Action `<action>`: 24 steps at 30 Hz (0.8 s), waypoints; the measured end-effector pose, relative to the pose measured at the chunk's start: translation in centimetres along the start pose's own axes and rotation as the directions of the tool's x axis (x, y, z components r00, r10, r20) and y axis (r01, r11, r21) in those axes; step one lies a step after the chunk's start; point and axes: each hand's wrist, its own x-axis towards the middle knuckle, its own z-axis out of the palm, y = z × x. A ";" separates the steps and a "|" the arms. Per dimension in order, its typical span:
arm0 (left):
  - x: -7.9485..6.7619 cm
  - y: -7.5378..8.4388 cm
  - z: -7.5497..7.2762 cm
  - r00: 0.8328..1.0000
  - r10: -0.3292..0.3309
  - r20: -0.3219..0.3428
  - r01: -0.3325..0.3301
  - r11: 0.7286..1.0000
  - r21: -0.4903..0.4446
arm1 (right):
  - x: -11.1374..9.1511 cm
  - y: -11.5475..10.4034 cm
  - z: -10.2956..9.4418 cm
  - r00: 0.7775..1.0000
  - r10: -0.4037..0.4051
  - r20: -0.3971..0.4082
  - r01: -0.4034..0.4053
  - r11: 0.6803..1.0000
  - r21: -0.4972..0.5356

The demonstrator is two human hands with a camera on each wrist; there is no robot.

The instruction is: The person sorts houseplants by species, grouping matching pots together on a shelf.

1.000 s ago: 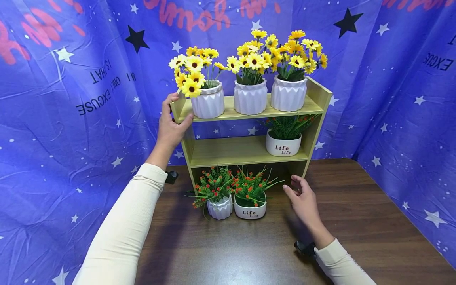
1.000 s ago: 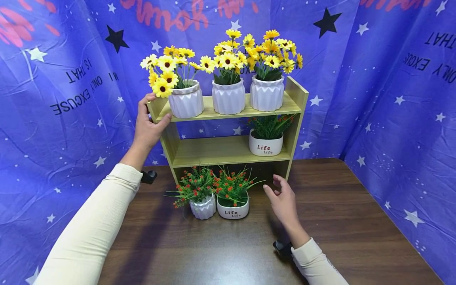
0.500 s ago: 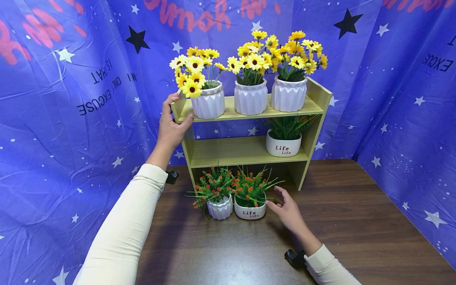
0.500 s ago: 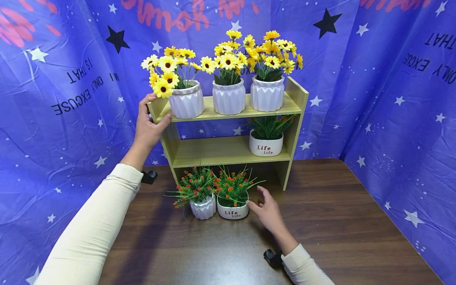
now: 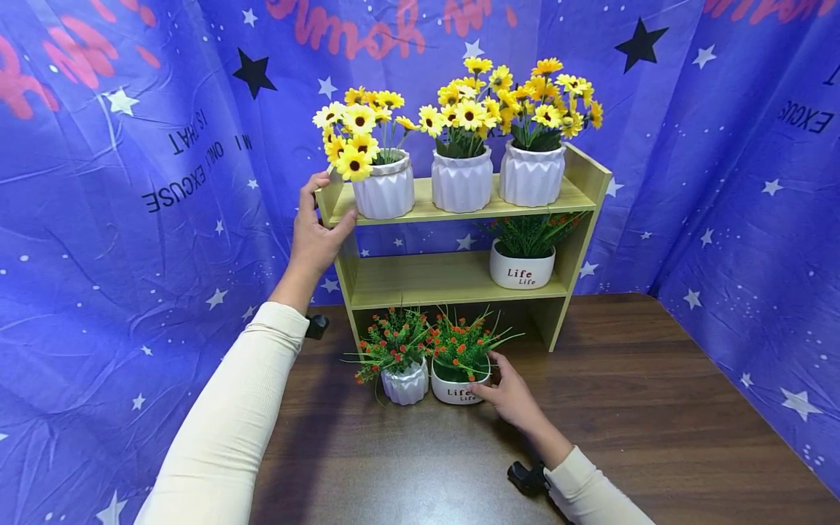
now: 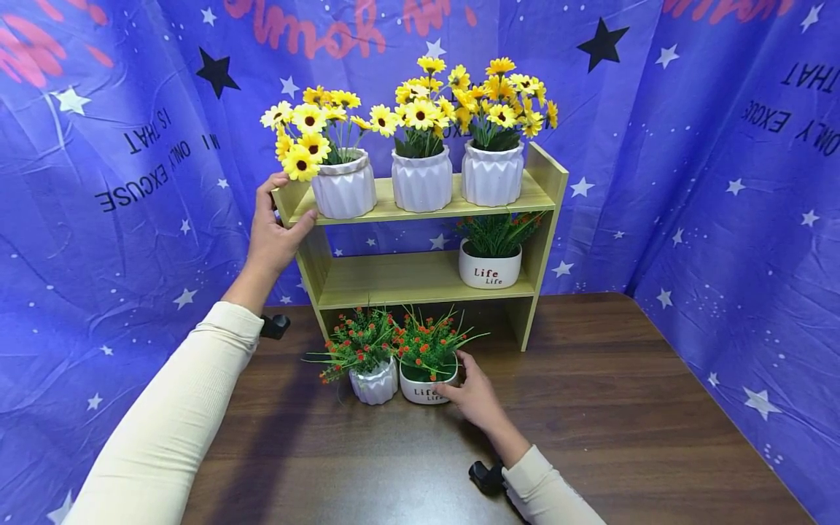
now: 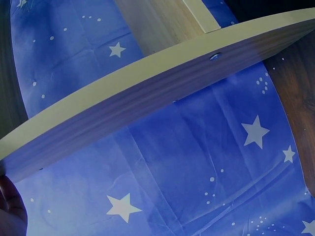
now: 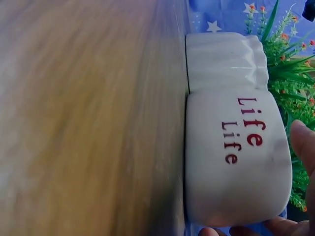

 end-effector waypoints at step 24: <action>0.9 -4.3 0.2 1.000 0.007 -0.013 -0.007 1.000 0.000 | 0.4 -0.2 0.1 0.994 -0.002 -0.113 0.012 0.996 0.088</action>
